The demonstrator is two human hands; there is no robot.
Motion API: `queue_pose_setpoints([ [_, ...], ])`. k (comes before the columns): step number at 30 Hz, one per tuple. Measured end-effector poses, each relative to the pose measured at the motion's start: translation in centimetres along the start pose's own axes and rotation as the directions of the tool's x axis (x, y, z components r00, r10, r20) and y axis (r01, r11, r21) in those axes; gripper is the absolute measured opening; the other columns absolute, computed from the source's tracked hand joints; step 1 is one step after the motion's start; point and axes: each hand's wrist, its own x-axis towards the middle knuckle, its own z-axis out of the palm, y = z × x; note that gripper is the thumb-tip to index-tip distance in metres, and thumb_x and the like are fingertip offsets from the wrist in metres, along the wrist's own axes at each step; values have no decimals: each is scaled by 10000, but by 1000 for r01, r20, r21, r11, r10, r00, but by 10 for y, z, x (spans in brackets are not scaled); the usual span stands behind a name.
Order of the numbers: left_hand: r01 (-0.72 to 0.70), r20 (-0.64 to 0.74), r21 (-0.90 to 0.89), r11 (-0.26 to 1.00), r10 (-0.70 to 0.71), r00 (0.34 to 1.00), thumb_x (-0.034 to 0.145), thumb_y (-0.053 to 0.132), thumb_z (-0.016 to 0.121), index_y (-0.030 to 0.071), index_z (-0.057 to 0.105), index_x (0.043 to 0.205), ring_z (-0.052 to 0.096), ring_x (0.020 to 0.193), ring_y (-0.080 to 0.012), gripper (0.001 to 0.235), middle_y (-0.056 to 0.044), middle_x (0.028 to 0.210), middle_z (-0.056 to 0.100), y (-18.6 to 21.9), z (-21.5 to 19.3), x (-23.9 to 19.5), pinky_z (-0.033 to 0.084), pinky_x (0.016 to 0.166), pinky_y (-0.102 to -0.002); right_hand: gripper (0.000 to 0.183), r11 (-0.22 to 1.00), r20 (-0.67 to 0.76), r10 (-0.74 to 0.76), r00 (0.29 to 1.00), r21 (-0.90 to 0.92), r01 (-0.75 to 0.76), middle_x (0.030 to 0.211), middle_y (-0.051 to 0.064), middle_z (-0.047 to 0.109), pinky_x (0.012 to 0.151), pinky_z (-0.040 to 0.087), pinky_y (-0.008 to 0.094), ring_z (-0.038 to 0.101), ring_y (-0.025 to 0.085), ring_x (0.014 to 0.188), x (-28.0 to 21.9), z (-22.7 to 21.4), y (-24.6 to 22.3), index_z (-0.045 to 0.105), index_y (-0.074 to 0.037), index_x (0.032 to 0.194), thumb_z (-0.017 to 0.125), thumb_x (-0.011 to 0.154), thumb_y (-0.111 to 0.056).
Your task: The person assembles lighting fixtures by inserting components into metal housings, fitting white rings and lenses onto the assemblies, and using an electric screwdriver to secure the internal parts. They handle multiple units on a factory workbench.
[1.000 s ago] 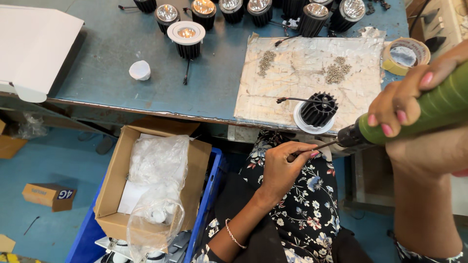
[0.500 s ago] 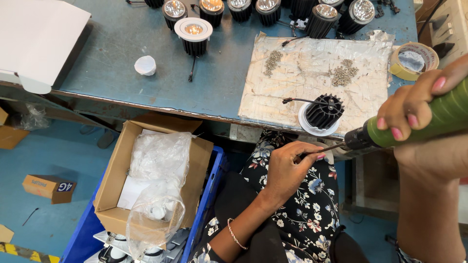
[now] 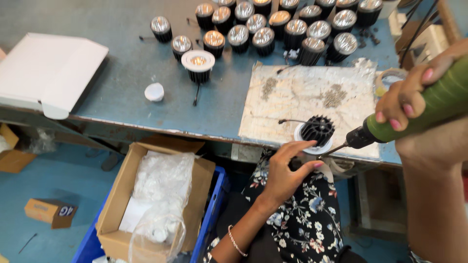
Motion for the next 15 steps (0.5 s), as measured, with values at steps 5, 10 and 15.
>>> queue_pose_setpoints([
  [5, -31, 43, 306, 952, 19, 999, 832, 362, 864, 10, 468, 1493, 492, 1394, -348, 847, -207, 1483, 513, -50, -12, 28, 403, 1189, -423, 605, 997, -11, -19, 1000, -74, 19, 727, 92, 346, 549, 350, 381, 350, 222, 534, 27, -7, -12, 350, -61, 1036, 386, 1140, -656],
  [10, -257, 479, 301, 918, 87, 874, 728, 449, 924, 2, 129, 1626, 263, 1535, -397, 1281, -253, 1650, 283, -104, -18, 89, 250, 1259, -449, 741, 992, -19, -15, 1000, -124, 12, 686, 94, 348, 529, 352, 386, 358, 224, 510, 43, -9, -21, 361, -55, 1025, 408, 1030, -794],
  [15, -243, 793, 47, 969, 112, 599, 614, 437, 925, 104, 102, 1664, 399, 1507, -365, 1375, -173, 1628, 424, -109, -15, 150, 273, 1274, -440, 841, 995, -94, 33, 995, -89, -41, 624, 101, 367, 498, 384, 405, 376, 229, 515, 41, -1, -39, 403, -29, 931, 416, 977, -869],
])
